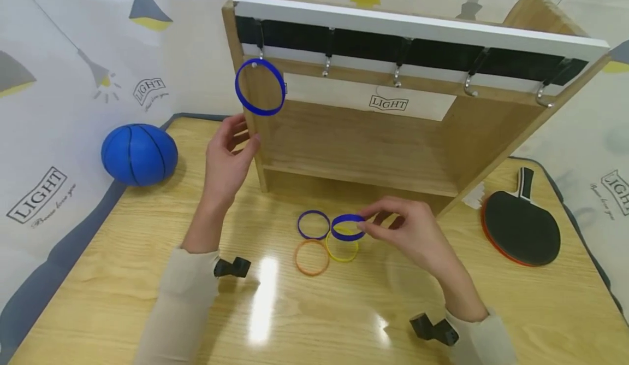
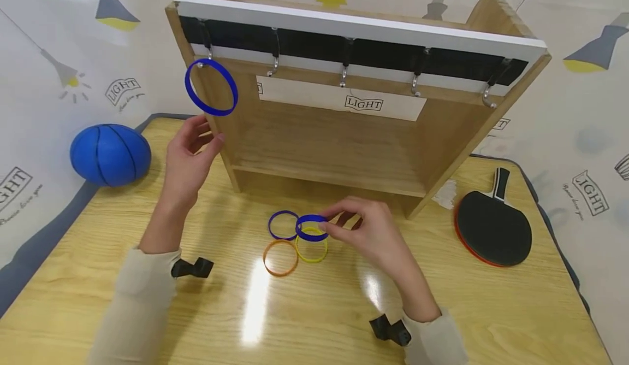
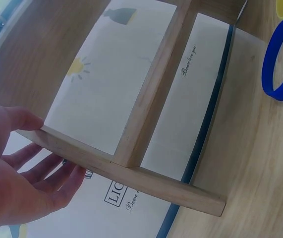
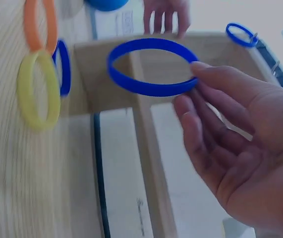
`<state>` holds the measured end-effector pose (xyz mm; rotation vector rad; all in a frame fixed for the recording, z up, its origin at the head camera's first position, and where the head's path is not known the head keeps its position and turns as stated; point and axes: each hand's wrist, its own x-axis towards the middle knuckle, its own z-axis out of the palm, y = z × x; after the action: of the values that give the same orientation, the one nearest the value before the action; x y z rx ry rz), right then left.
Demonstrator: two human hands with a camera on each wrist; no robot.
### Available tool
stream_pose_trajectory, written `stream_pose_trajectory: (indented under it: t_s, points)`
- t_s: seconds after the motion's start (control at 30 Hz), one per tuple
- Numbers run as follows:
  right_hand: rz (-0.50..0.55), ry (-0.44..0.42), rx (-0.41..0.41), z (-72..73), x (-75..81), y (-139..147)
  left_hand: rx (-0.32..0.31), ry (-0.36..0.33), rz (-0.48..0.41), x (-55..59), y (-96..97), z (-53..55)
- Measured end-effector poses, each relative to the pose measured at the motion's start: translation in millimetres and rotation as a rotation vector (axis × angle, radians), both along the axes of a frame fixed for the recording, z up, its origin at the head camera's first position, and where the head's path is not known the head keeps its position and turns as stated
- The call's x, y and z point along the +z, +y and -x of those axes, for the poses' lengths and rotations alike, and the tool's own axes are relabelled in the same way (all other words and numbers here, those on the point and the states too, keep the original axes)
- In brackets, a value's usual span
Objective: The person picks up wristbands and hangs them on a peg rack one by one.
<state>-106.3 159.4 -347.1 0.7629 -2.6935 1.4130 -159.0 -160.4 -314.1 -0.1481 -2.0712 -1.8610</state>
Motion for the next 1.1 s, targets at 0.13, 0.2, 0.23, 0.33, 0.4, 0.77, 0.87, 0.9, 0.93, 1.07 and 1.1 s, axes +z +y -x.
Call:
stream_pose_trajectory:
  t_s: [0.13,0.2,0.23,0.33,0.4,0.77,0.87,0.9,0.93,1.07,1.1]
  points:
    - [0.193,-0.066,0.02,-7.0,24.1,-19,0.001,0.011,-0.003,1.3,1.8,-0.8]
    - [0.291,-0.099,0.028,-8.6,39.2,-30,0.003,0.015,-0.003,0.5,1.9,-0.4]
    - [0.338,-0.109,0.032,-8.1,47.0,-36,0.004,0.017,-0.005,0.0,1.7,-0.1]
    - [0.493,-0.114,0.05,1.5,62.6,-51,0.006,0.019,-0.005,-0.4,0.9,0.5]
    - [0.595,-0.107,0.053,11.1,71.1,-61,0.006,0.023,-0.009,-0.2,0.6,0.6]
    - [1.041,-0.182,-0.023,43.6,102.9,-89,0.007,0.023,0.006,1.7,2.1,-0.3]
    - [1.113,-0.198,-0.052,48.5,105.9,-92,0.009,0.018,0.01,2.0,1.8,-0.5]
    - [1.129,-0.202,-0.064,50.0,106.4,-93,0.009,0.018,0.011,2.0,1.6,-0.7]
    - [1.144,-0.207,-0.075,51.4,106.8,-94,0.009,0.016,0.013,2.0,1.5,-0.9]
    - [1.176,-0.213,-0.091,55.1,106.4,-97,0.011,0.016,0.021,1.5,1.0,-1.5]
    - [1.179,-0.211,-0.091,55.8,106.1,-97,0.011,0.017,0.022,1.4,0.9,-1.6]
